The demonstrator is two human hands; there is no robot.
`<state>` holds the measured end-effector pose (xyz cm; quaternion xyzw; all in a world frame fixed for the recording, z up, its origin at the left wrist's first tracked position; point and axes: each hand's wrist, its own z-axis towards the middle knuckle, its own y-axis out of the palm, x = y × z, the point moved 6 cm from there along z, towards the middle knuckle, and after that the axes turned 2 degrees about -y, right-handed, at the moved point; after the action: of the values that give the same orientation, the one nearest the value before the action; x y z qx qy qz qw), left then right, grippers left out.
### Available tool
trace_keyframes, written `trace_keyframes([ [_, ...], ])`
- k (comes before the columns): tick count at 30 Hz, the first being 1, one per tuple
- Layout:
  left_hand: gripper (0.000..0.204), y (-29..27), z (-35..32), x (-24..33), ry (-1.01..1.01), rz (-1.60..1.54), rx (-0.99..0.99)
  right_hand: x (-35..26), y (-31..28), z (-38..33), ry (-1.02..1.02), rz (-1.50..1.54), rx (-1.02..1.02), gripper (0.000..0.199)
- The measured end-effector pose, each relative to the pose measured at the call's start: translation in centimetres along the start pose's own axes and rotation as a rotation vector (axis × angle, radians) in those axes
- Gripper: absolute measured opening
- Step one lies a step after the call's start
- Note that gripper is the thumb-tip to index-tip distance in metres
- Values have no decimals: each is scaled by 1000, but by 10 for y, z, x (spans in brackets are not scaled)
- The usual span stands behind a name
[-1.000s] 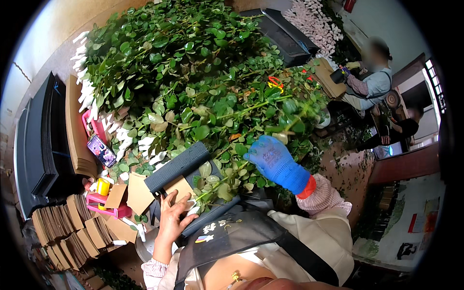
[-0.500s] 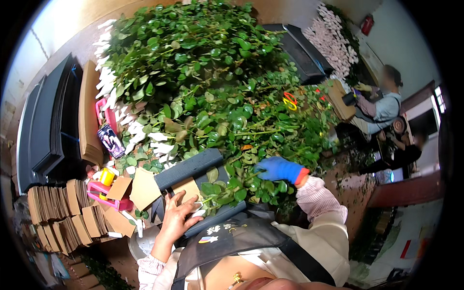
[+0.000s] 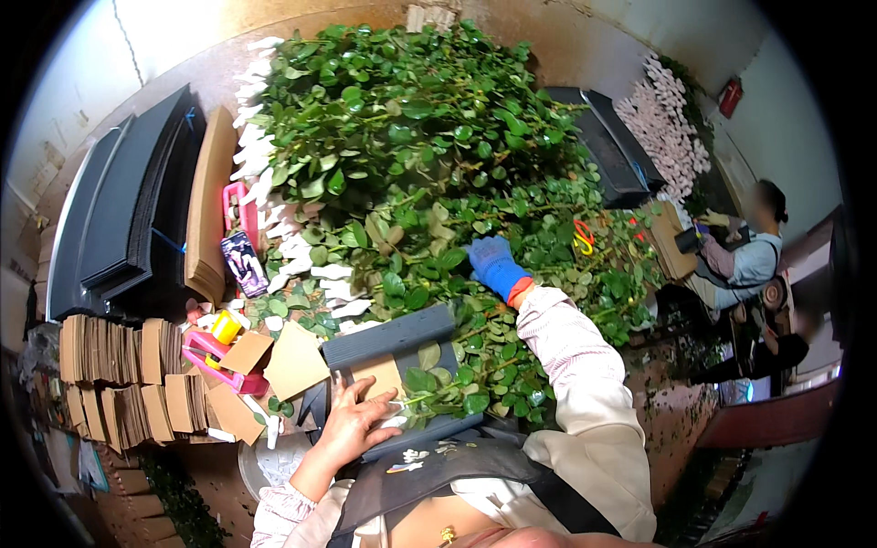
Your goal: The person assembles a floral arrangement by placing white flower buds and green leaves into a black rectangular tray. They use shears to trim stems and arrange the components in rows, then close the tray lid.
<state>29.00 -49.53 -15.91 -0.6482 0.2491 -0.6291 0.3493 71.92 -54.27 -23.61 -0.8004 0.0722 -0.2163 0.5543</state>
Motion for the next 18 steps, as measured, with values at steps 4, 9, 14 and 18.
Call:
trace_keyframes([
  [4, 50, 2, -1, -4, -9, -12, -3, 11, -30, -5, -112, 85, -349, 50],
  [9, 44, -3, -2, 1, -34, 9, -17, -8, -174, -19, -58, 249, 152, 29],
  [14, 28, 1, 3, 1, -13, -2, -14, 4, -50, 64, 62, 23, 288, 25],
  [18, 19, 5, 0, -1, -69, -11, 43, 3, -93, 53, 43, 122, 310, 24],
])
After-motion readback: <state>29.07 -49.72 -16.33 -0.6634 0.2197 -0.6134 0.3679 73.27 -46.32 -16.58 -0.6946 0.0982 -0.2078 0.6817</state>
